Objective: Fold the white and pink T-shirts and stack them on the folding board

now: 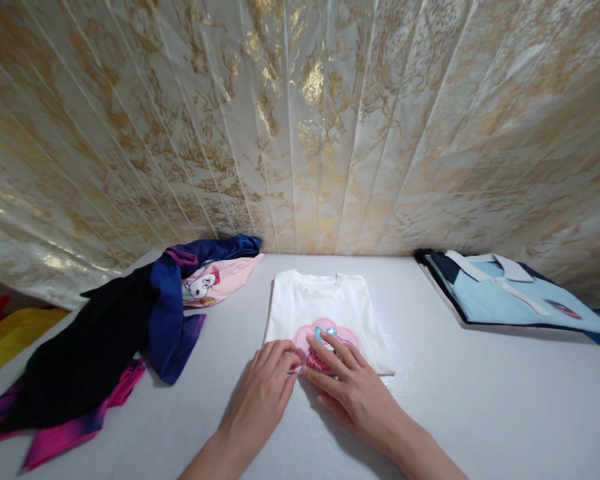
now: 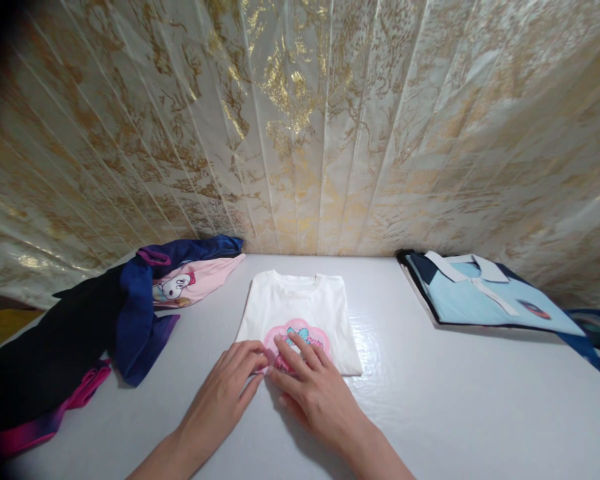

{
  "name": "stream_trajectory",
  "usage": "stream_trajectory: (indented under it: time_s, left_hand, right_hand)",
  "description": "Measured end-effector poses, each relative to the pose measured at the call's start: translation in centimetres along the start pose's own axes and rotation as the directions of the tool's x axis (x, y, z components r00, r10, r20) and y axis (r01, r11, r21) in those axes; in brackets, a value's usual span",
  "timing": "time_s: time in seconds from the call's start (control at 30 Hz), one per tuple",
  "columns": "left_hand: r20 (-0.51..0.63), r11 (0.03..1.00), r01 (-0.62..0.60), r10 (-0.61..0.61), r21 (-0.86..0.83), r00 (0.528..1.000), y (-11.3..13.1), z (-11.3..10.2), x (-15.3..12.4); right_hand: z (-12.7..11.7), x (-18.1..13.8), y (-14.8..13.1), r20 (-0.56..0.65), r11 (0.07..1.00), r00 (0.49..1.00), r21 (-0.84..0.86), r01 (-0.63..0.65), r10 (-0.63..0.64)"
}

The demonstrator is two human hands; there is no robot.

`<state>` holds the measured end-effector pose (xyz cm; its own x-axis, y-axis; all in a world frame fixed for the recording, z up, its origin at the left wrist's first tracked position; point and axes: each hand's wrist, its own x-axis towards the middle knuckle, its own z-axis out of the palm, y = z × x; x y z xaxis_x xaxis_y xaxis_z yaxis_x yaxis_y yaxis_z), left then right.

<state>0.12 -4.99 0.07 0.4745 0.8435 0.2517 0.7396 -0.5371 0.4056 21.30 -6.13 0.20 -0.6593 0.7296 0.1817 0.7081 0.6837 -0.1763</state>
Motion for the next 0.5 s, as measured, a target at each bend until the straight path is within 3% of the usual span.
stream_trajectory:
  time_s: [0.17,0.37,0.5]
  left_hand:
    - [-0.008,1.000,-0.006,0.006,0.009,1.000,0.0,0.0,-0.1]
    - [-0.014,1.000,-0.011,0.011,0.021,1.000,0.3,-0.4,0.0]
    - [-0.013,1.000,-0.024,0.024,-0.004,1.000,0.7,-0.4,0.4]
  right_hand:
    - [0.3,0.0,0.4,-0.006,1.000,1.000,0.013,-0.029,0.029]
    - [-0.2,-0.4,1.0,-0.131,0.995,0.988,0.076,-0.072,0.081]
    - [-1.0,-0.9,0.9,-0.119,0.993,0.993,0.118,-0.009,0.023]
